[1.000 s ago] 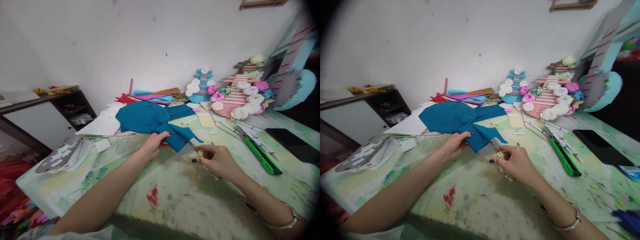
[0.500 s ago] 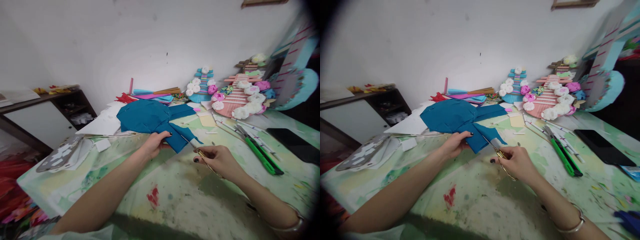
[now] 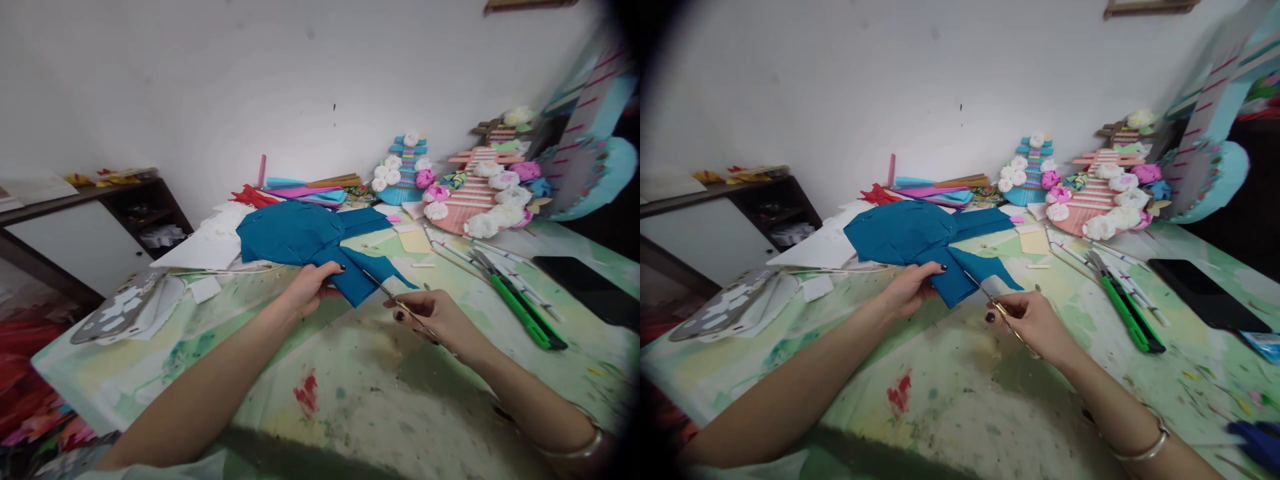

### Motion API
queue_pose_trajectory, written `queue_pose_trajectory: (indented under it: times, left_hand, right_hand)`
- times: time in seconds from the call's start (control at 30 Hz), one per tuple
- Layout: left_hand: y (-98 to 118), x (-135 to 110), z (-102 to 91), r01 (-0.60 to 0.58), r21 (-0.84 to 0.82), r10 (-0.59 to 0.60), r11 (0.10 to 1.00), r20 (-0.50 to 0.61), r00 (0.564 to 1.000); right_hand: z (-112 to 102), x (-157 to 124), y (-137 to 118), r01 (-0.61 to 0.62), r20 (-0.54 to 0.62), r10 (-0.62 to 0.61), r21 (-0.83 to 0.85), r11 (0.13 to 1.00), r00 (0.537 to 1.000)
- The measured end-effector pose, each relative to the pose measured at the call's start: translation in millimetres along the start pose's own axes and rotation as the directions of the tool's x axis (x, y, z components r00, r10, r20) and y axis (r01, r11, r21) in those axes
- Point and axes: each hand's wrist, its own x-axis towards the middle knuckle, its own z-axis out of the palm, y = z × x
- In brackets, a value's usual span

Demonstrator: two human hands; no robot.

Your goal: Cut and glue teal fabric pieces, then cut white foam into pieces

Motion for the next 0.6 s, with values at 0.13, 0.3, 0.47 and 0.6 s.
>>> queue_pose_trajectory:
  times: [0.13,0.3,0.47,0.6]
  left_hand:
    - [-1,-1,0.5,0.004,0.008,-0.004,1.000,0.013,1.000]
    - [-1,-1,1.0,0.011,0.021,-0.012,1.000,0.013,1.000]
    - [-1,-2,1.4,0.011,0.028,-0.011,1.000,0.017,1.000]
    - [-1,-2,0.8,0.009,0.030,-0.009,1.000,0.020,1.000]
  right_hand:
    - [1,1,1,0.031,-0.063,-0.034,-0.054,0.998,0.997]
    - [1,2,7,0.053,-0.087,-0.066,-0.137,0.989,0.994]
    - [1,3,10,0.043,-0.118,-0.069,-0.212,0.976,0.991]
    - [0,3,7,0.023,-0.102,-0.048,-0.231,0.973,0.994]
